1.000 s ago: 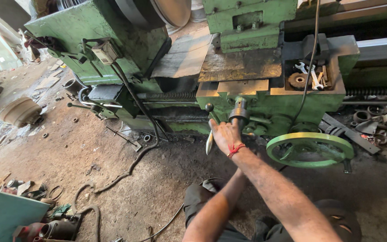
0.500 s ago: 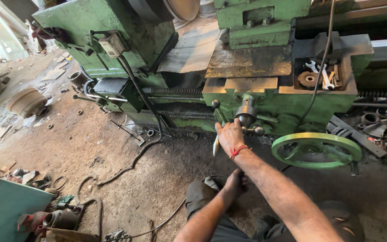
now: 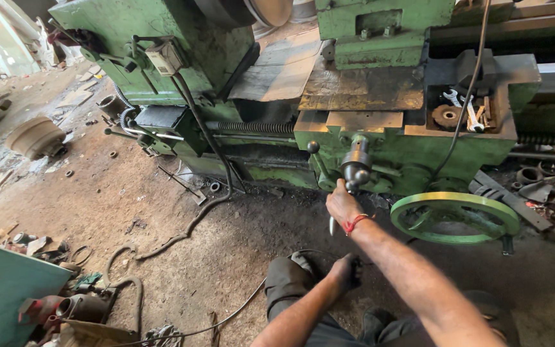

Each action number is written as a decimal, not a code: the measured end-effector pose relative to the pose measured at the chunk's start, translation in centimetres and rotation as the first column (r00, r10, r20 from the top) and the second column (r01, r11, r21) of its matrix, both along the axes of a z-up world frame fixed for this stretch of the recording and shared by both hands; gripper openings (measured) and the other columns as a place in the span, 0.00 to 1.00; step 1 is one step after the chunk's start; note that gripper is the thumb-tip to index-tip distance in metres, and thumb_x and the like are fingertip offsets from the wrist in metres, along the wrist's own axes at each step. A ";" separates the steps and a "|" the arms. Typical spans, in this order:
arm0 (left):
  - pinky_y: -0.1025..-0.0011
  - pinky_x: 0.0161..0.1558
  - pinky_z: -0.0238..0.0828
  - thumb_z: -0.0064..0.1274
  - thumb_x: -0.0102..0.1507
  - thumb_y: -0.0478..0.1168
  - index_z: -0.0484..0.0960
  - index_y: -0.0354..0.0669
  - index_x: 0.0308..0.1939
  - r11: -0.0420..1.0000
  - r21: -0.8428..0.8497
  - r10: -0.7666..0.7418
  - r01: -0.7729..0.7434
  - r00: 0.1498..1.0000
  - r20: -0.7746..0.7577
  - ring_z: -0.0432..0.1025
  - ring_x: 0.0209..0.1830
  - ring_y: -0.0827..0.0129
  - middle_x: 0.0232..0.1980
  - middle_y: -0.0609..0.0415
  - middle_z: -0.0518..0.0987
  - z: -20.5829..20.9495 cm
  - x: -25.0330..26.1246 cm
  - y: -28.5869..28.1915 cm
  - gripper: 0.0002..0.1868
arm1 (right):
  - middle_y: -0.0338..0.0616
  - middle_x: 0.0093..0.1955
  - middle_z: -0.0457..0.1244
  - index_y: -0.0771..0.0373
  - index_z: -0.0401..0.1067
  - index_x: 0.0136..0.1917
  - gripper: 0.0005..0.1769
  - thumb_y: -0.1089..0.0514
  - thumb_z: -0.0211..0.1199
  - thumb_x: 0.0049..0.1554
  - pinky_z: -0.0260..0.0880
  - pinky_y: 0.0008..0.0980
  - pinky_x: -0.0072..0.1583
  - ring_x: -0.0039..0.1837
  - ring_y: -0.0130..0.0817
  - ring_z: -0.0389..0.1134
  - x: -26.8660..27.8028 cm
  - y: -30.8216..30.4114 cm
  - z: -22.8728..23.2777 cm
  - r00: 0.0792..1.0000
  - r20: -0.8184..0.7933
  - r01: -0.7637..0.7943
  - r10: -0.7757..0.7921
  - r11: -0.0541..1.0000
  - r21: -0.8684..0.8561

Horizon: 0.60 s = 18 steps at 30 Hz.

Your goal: The person manipulates levers and a metal pin on a large green industrial lathe, rotating a component and securing it in place.

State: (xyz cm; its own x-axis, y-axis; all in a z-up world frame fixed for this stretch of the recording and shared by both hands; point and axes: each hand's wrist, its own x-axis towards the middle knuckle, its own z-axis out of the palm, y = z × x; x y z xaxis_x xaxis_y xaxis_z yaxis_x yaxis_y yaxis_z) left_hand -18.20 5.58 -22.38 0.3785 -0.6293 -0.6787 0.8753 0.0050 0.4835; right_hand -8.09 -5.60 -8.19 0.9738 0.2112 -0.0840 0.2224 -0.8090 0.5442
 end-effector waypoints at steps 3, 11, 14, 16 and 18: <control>0.70 0.25 0.55 0.42 0.69 0.51 0.72 0.52 0.31 0.999 -0.021 -0.025 0.027 0.997 0.078 0.59 0.19 0.72 0.22 0.61 0.66 -0.6 0.0 0.4 0.15 | 0.40 0.39 0.69 0.54 0.72 0.49 0.05 0.55 0.57 0.60 0.62 0.45 0.55 0.44 0.38 0.71 -0.8 0.1 2.4 0.942 0.334 -0.054 -0.032 0.968 0.246; 0.69 0.22 0.57 0.45 0.68 0.51 0.71 0.48 0.30 0.998 -0.035 0.048 -0.047 0.999 0.017 0.61 0.18 0.69 0.22 0.58 0.67 -1.0 4.5 1.4 0.16 | 0.53 0.46 0.66 0.60 0.68 0.51 0.11 0.54 0.67 0.66 0.71 0.47 0.52 0.49 0.52 0.70 -9.3 -6.6 1.8 0.463 0.548 -0.411 -0.696 0.380 0.829; 0.69 0.23 0.59 0.45 0.68 0.51 0.73 0.45 0.32 0.997 0.011 0.076 -0.078 0.989 0.128 0.62 0.19 0.68 0.23 0.57 0.69 -0.1 7.2 2.4 0.17 | 0.51 0.49 0.69 0.65 0.69 0.62 0.21 0.53 0.64 0.59 0.71 0.44 0.51 0.50 0.47 0.72 -13.9 -9.5 -1.7 0.806 0.233 -0.273 -0.544 0.008 0.962; 0.68 0.24 0.60 0.46 0.68 0.51 0.76 0.44 0.33 0.993 0.076 0.075 -0.094 0.972 0.221 0.63 0.19 0.69 0.24 0.57 0.71 0.3 8.2 2.6 0.17 | 0.47 0.52 0.71 0.63 0.72 0.63 0.17 0.56 0.59 0.62 0.72 0.42 0.54 0.53 0.41 0.73 -15.2 -11.1 -2.6 0.896 0.101 -0.190 -0.433 -0.168 0.967; 0.68 0.24 0.61 0.46 0.68 0.51 0.77 0.44 0.34 0.990 0.110 0.057 -0.091 0.959 0.276 0.63 0.19 0.70 0.24 0.57 0.71 0.2 8.2 2.4 0.17 | 0.44 0.48 0.69 0.65 0.70 0.60 0.17 0.50 0.56 0.67 0.75 0.39 0.49 0.47 0.34 0.72 -15.2 -9.7 -2.3 0.941 -0.232 -0.050 -0.248 -0.776 0.629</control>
State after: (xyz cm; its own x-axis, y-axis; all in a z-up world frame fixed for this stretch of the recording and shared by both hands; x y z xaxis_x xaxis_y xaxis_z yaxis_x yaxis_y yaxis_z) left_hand -10.02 7.98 -22.19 0.6014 -0.5124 -0.6130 0.7103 -0.0084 0.7039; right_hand -23.27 -15.29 -10.45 0.9335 -0.3572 -0.0306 0.0668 0.2571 -0.9641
